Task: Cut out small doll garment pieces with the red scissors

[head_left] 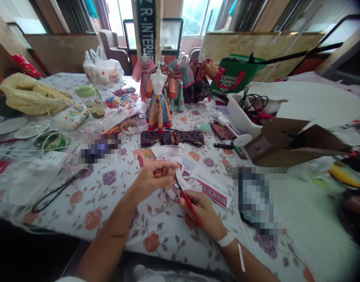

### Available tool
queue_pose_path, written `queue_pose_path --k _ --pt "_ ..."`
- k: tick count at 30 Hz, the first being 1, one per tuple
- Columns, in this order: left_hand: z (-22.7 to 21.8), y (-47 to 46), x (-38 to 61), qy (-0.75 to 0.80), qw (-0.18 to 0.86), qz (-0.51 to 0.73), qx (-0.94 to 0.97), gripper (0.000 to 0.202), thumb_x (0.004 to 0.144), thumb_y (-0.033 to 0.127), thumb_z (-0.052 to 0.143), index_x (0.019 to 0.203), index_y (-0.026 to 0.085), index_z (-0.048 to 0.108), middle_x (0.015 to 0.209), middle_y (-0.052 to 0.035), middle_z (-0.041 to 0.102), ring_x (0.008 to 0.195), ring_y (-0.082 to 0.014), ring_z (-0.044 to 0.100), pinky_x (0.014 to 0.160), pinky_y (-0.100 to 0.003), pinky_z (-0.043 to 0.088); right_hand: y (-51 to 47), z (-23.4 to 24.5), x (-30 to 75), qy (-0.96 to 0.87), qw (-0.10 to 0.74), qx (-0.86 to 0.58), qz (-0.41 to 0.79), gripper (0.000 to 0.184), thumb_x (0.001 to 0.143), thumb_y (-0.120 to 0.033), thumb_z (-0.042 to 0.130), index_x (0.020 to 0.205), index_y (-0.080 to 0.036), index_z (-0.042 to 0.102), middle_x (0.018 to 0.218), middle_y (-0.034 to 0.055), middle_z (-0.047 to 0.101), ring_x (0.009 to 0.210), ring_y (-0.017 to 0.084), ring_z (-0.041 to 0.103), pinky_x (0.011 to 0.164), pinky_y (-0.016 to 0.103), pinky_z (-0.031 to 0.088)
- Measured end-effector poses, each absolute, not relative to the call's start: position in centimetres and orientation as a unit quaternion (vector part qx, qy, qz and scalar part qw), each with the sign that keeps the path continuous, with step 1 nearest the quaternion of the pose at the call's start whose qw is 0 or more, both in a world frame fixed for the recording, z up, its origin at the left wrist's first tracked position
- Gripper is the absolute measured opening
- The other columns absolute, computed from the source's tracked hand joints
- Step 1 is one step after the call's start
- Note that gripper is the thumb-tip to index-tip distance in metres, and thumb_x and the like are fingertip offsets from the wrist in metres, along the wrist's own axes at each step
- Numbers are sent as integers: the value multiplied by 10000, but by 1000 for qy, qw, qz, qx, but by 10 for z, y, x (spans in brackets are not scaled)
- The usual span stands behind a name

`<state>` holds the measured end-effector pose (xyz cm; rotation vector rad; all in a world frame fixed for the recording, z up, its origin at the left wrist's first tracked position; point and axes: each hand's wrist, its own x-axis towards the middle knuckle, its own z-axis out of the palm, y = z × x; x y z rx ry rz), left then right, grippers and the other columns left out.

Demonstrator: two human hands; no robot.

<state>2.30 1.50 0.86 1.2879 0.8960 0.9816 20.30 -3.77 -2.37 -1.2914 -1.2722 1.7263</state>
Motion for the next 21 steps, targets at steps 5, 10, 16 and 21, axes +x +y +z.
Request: queue_pose_path --k 5,10,16,21 --pt "7 15 23 377 602 430 558 297 722 207 704 1013 148 694 744 -5 577 615 -104 567 591 -220 466 -38 -24 202 -481 314 -492 654 423 760 -493 641 574 -199 400 383 -90 385 297 66 396 304 176 268" --pt "12 15 24 378 612 433 543 284 709 195 710 988 148 696 659 22 569 546 -86 538 554 -216 457 -38 -25 202 -480 316 -487 657 439 753 -523 642 580 -200 400 386 -98 359 297 63 385 301 172 272" --pt "15 14 27 380 604 444 542 265 701 223 720 954 146 699 611 33 551 524 -82 508 507 -209 431 -37 -24 203 -480 315 -476 666 460 752 -573 622 596 -199 404 404 -96 368 302 64 388 302 172 295" --pt "13 15 27 383 596 445 547 260 702 215 717 952 147 700 642 30 557 552 -87 528 539 -216 447 -38 -25 202 -477 316 -485 662 461 748 -571 629 591 -194 416 390 -99 356 296 64 387 295 169 291"
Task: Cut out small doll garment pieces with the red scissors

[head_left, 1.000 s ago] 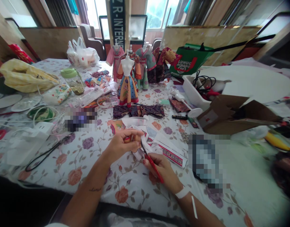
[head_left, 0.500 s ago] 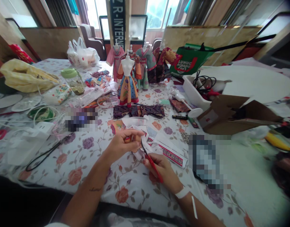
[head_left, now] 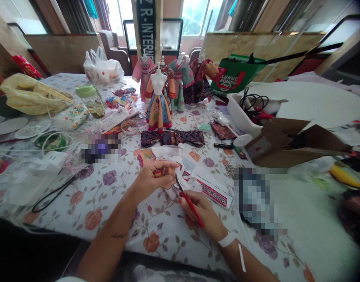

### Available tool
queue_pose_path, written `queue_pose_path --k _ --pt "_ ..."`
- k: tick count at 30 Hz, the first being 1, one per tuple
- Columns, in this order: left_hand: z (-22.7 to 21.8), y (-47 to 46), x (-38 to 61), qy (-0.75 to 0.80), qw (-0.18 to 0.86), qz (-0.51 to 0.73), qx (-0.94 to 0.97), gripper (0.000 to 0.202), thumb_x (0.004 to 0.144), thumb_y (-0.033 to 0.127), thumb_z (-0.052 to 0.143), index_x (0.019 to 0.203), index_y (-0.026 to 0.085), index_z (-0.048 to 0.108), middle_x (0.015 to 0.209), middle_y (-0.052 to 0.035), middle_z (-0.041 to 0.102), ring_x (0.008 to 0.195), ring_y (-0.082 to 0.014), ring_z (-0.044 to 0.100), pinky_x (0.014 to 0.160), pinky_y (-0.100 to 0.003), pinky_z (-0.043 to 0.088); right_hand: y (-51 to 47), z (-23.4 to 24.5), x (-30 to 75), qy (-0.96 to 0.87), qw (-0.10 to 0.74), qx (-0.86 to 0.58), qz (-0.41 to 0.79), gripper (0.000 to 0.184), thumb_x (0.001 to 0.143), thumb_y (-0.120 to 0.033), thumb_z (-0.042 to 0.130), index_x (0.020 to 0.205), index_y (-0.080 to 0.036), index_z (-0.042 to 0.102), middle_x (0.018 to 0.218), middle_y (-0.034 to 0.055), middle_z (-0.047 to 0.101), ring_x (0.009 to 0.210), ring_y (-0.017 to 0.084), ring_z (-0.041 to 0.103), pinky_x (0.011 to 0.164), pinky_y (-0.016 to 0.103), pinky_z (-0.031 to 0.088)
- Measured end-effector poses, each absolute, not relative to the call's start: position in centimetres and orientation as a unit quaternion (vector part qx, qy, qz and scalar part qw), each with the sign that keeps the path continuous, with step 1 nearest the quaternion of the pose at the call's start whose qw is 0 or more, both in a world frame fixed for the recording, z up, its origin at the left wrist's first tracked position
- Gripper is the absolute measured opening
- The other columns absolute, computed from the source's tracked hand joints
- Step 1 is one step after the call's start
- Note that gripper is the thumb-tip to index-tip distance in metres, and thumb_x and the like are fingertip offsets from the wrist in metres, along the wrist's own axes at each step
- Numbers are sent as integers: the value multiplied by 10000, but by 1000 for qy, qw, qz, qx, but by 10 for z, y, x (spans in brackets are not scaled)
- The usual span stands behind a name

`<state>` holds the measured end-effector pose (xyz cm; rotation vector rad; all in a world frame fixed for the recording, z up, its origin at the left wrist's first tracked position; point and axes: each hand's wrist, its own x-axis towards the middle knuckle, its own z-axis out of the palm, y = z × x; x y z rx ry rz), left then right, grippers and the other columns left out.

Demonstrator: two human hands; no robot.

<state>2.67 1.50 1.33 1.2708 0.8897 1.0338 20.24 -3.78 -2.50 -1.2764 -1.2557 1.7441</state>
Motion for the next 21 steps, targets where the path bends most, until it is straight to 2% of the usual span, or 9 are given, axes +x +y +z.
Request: queue_pose_path --k 7,12,17,21 --pt "16 15 26 402 569 443 564 262 692 218 719 945 151 713 724 2 591 600 -101 543 560 -223 452 -38 -26 203 -469 316 -486 666 454 751 -554 641 593 -194 414 389 -99 355 298 60 383 300 166 293" --pt "15 14 25 397 589 433 555 277 704 232 712 967 144 700 646 20 567 553 -93 521 524 -214 435 -38 -24 203 -474 314 -485 665 462 738 -544 657 580 -197 395 391 -98 359 299 59 378 298 163 272" --pt "13 15 25 395 596 434 548 278 698 219 720 967 152 703 679 22 567 570 -88 530 538 -209 437 -38 -25 203 -467 315 -485 669 450 741 -541 650 587 -197 404 393 -101 342 303 57 369 301 166 275" --pt "16 14 26 397 598 436 542 258 692 200 718 945 145 705 624 33 548 548 -87 520 516 -205 416 -38 -26 203 -467 315 -485 668 452 741 -541 651 585 -197 404 388 -102 344 297 56 372 300 164 271"
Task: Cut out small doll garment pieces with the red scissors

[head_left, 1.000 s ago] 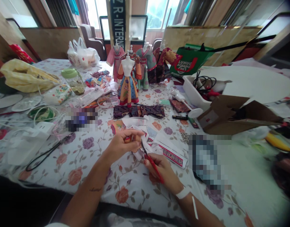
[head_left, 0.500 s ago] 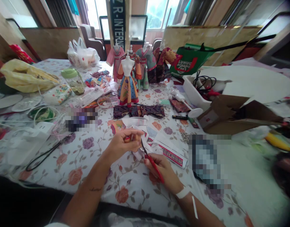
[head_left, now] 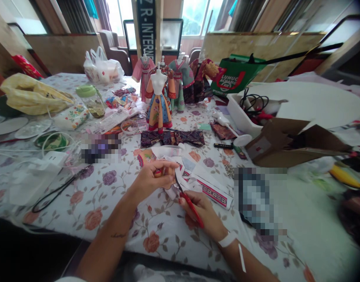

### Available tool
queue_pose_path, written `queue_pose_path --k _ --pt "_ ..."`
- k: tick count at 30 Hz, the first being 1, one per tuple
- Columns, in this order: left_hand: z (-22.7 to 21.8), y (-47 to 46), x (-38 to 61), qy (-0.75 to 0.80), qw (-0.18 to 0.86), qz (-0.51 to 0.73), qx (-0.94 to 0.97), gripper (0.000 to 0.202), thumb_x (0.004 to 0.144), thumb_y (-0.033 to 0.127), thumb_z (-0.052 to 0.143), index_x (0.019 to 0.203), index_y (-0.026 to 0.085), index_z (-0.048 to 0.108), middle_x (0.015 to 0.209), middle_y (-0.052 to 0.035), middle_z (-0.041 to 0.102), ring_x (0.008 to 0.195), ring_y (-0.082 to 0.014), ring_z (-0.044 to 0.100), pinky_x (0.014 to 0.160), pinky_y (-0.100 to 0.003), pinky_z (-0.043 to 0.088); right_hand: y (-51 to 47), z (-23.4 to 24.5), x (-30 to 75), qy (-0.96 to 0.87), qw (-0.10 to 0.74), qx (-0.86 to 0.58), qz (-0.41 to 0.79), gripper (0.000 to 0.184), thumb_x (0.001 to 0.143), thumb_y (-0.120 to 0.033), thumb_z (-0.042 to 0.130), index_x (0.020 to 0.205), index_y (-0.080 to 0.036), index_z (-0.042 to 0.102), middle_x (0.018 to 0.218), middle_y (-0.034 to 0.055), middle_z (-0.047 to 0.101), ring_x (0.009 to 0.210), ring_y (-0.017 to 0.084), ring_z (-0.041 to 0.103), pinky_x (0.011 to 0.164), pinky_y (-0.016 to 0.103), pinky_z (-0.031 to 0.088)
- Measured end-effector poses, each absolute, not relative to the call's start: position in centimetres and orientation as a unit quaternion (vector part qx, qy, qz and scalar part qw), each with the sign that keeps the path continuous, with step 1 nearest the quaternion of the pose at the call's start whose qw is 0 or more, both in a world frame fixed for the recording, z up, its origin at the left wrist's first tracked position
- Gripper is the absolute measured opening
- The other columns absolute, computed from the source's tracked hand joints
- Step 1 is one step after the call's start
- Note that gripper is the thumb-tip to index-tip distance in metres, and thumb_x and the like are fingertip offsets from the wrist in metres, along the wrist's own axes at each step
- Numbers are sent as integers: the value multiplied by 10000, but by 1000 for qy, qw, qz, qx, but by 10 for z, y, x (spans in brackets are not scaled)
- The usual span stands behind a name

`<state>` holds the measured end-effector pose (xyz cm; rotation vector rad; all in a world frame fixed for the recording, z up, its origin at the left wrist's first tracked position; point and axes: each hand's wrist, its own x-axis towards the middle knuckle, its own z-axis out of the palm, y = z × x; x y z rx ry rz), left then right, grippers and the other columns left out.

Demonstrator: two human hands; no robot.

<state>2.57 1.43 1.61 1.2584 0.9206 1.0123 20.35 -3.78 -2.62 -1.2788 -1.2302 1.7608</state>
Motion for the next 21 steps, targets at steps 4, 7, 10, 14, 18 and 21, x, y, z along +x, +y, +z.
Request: queue_pose_path --k 4,7,10,14,18,21 --pt "16 14 26 394 601 437 541 260 692 191 714 949 148 705 661 28 561 540 -79 520 514 -207 413 -37 -28 204 -471 318 -482 667 446 751 -523 650 577 -199 397 380 -101 349 290 62 383 296 168 280" --pt "14 15 25 390 598 439 546 270 693 200 715 959 152 705 666 24 570 548 -87 527 517 -214 417 -37 -28 203 -469 319 -481 669 435 762 -512 644 581 -198 403 381 -98 363 291 65 392 295 170 286" --pt "14 15 25 383 609 438 539 271 695 196 714 960 142 699 633 27 563 550 -92 534 527 -216 423 -37 -28 203 -466 321 -485 667 436 767 -509 643 583 -200 397 383 -100 355 294 66 392 299 169 288" --pt "16 15 26 380 625 440 521 267 700 174 709 962 125 691 629 29 558 549 -85 531 537 -209 425 -37 -30 203 -469 320 -479 670 440 760 -512 653 582 -195 405 388 -103 353 293 58 376 300 163 285" --pt "18 14 25 391 624 434 519 263 702 160 702 962 123 693 614 42 545 526 -77 519 528 -205 428 -37 -32 204 -471 317 -471 675 446 734 -482 694 574 -194 394 384 -106 339 290 53 371 293 153 264" --pt "14 14 25 384 629 428 523 278 704 171 705 979 129 690 654 30 563 552 -83 536 550 -209 443 -37 -33 205 -470 316 -474 674 449 751 -505 670 581 -194 396 387 -102 350 293 53 376 293 151 271"
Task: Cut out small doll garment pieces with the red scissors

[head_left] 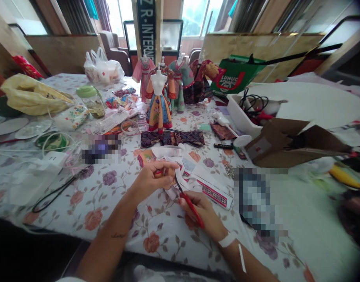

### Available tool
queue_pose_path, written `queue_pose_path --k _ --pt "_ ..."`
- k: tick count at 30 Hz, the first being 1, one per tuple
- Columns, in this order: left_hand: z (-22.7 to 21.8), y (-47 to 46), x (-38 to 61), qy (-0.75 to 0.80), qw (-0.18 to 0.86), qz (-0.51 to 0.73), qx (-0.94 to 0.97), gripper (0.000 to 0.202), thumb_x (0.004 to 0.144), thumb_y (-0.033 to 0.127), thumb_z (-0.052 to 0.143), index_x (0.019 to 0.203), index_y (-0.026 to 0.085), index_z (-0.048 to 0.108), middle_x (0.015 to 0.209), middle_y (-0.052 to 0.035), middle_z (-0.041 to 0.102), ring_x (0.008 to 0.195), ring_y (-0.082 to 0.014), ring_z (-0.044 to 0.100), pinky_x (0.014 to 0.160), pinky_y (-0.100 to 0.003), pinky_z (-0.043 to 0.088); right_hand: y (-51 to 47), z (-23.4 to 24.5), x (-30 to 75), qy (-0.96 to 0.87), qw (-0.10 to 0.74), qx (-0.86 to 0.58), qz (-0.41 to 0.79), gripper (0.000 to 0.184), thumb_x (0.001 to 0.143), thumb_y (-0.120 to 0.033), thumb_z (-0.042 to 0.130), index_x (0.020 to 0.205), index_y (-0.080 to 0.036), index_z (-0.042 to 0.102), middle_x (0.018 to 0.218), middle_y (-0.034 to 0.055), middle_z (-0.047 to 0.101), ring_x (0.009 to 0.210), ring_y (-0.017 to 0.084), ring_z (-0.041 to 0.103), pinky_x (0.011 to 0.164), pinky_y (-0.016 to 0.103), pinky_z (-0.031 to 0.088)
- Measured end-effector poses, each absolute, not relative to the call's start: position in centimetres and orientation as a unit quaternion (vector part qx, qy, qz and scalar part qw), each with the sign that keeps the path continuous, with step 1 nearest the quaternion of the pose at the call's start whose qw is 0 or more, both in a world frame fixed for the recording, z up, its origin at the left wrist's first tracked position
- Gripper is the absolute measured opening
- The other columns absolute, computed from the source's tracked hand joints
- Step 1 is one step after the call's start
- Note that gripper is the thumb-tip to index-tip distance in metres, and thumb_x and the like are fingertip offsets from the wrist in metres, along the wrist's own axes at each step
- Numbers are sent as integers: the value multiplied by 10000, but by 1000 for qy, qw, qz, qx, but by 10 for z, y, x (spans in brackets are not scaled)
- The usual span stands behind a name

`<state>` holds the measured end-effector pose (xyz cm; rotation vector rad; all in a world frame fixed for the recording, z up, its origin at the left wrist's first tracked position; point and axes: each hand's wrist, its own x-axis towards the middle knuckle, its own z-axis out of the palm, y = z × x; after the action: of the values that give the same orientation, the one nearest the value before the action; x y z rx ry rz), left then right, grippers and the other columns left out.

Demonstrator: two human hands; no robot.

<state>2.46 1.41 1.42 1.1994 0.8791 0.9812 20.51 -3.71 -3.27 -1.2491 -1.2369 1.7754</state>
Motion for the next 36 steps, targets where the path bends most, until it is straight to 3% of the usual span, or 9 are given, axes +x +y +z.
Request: queue_pose_path --k 8,15,36 --pt "8 15 23 371 642 424 521 314 706 192 717 1012 132 683 708 13 576 580 -89 544 565 -214 446 -36 -31 205 -467 322 -466 679 444 752 -523 657 586 -193 411 389 -103 347 291 54 367 296 161 295" --pt "15 13 24 389 632 438 508 307 709 178 710 1011 131 679 600 56 525 501 -64 493 519 -199 420 -36 -28 205 -481 315 -467 672 448 712 -485 707 574 -193 397 395 -98 358 298 59 381 303 158 267" --pt "8 14 23 367 652 407 524 324 728 172 692 1049 146 657 677 20 602 560 -79 563 553 -195 432 -37 -32 205 -466 321 -475 674 450 750 -545 649 589 -198 412 379 -103 345 293 66 385 296 165 291"
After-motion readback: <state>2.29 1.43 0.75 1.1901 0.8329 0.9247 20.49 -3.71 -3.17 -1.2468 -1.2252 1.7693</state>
